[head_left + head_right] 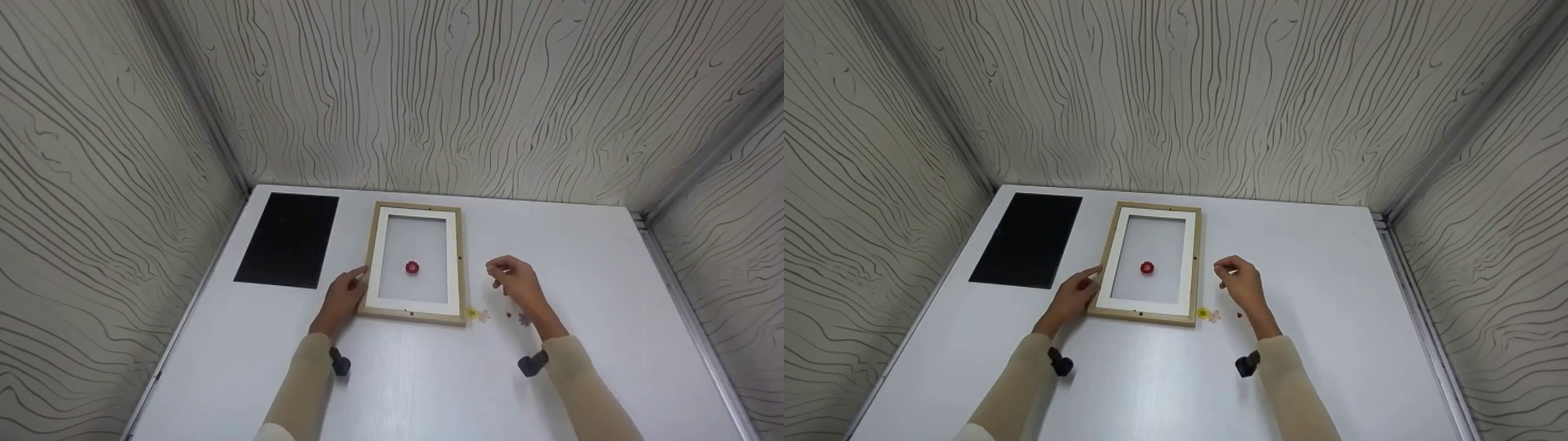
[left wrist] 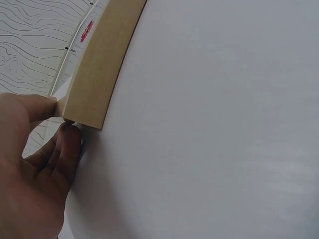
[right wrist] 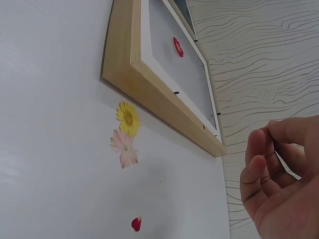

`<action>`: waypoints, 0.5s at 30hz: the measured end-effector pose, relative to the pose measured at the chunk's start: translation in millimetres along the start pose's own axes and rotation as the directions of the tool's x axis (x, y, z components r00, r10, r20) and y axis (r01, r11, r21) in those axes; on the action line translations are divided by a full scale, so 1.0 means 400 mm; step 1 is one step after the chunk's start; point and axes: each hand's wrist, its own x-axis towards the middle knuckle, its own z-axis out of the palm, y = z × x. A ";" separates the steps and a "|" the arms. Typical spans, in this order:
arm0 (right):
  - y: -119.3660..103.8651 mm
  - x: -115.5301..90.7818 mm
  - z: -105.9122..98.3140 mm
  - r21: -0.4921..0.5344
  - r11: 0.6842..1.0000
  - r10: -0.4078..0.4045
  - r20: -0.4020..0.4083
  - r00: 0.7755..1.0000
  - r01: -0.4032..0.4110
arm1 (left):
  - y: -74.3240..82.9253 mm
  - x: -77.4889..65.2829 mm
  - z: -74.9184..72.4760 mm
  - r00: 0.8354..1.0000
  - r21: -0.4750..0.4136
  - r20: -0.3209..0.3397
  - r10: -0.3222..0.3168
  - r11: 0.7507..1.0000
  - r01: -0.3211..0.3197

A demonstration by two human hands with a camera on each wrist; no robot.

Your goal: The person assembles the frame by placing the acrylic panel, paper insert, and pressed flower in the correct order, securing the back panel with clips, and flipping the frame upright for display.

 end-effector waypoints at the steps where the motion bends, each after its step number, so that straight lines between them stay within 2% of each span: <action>1: 0.004 -0.004 -0.006 0.002 1.000 0.002 -0.004 1.000 -0.002 | 0.000 0.000 0.000 1.000 0.000 0.002 0.002 1.000 -0.002; 15: 0.052 -0.048 -0.079 -0.025 0.999 0.042 -0.052 0.998 -0.043 | -0.001 -0.001 -0.003 1.000 0.005 0.010 0.011 1.000 -0.011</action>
